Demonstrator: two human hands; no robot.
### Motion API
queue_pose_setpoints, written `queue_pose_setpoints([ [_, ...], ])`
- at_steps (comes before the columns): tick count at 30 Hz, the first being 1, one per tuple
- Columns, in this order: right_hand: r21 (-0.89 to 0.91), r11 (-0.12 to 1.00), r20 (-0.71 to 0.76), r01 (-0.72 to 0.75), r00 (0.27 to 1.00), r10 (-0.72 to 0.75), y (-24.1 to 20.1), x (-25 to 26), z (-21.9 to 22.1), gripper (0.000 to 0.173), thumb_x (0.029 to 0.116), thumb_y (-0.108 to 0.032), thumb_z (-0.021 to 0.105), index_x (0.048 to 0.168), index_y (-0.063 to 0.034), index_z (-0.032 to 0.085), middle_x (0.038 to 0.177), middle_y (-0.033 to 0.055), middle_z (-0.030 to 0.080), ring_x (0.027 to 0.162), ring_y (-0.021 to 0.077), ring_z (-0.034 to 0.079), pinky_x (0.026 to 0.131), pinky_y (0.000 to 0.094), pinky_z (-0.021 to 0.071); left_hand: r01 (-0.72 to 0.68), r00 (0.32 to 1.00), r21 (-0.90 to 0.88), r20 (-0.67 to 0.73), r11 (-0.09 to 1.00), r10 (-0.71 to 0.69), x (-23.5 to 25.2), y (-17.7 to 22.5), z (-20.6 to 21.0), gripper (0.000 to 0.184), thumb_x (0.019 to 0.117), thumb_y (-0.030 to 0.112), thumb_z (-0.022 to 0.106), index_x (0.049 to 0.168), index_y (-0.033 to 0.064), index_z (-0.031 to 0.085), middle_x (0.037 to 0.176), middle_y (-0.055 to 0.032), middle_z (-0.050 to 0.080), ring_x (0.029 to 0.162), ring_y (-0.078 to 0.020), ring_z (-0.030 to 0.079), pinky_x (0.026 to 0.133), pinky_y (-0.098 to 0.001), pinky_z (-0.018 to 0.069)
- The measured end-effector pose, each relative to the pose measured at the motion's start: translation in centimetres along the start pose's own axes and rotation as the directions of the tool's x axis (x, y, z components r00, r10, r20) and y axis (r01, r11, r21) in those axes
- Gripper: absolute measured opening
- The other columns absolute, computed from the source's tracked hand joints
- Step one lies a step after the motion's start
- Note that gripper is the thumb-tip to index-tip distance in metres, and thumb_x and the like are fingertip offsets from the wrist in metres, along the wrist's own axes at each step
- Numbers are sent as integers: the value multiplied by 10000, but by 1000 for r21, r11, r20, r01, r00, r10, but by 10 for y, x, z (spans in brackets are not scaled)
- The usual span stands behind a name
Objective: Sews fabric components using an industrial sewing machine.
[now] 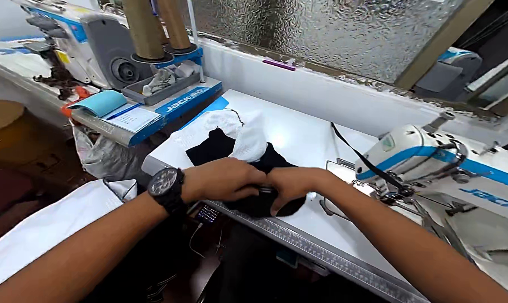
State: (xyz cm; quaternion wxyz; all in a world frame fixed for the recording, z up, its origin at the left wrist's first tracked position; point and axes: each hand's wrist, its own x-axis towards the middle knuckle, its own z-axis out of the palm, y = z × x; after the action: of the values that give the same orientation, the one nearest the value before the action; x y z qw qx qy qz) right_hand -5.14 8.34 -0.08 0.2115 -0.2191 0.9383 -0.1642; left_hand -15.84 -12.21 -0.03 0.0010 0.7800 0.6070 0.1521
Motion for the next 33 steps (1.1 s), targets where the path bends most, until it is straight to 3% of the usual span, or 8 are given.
queue_pose_setpoints([
  [2,-126,990,-268,70,958,-102,-1,-10,20,220,856,-233,826,945,-58,728,838,76,694,781,223,683,712,462,573,86,995,94,-63,992,-81,-19,-3,14,275,868,349,789,968,112,692,828,-13,674,765,-181,680,686,-407,578],
  [5,-432,886,-748,-171,617,-245,-19,-24,57,34,923,-73,658,918,-90,687,855,89,629,677,241,643,496,385,530,189,958,269,-260,944,-118,-33,3,37,68,875,117,729,856,87,671,784,-57,635,714,-237,646,634,-419,525],
  [7,-466,820,-864,-332,370,-342,-25,-25,78,88,978,-56,586,932,-99,649,905,95,659,770,240,653,576,340,537,190,871,365,-490,911,15,-35,9,52,133,930,28,580,814,68,631,837,-91,635,801,-255,639,751,-426,533],
  [10,-406,829,-912,-383,218,-346,-22,-26,97,75,989,-50,565,955,-101,609,1047,93,716,982,236,700,816,331,593,184,724,388,-675,903,143,-39,10,69,129,998,36,516,877,55,554,1070,-157,670,1112,-288,657,1027,-438,521],
  [16,-295,894,-951,-337,191,-242,-40,-22,101,118,975,-123,629,1089,-141,651,986,78,687,910,220,684,714,321,587,241,562,415,-797,877,223,-23,30,77,71,1047,124,496,1043,118,567,990,-63,602,958,-200,585,943,-358,440],
  [23,-398,861,-917,-317,140,-373,-50,-36,90,42,982,-49,608,964,-82,627,966,76,679,935,198,672,834,294,578,181,654,437,-722,881,224,-18,35,63,50,1032,105,519,1022,108,568,924,-69,575,967,-228,581,955,-373,462],
  [28,-360,856,-933,-371,160,-323,-52,-44,92,68,957,-2,611,944,-51,656,1042,105,747,986,211,720,837,281,599,-12,637,34,-770,999,34,-12,38,64,61,969,74,584,970,135,574,1176,-19,659,1279,-191,582,1170,-495,421],
  [33,27,955,-952,-294,284,114,-80,-17,69,87,894,-78,683,964,-35,712,912,88,716,799,205,724,663,377,619,-82,617,-371,-748,925,-245,-23,16,39,109,1002,244,633,1097,243,688,1132,102,694,1111,-80,660,987,-316,564],
])
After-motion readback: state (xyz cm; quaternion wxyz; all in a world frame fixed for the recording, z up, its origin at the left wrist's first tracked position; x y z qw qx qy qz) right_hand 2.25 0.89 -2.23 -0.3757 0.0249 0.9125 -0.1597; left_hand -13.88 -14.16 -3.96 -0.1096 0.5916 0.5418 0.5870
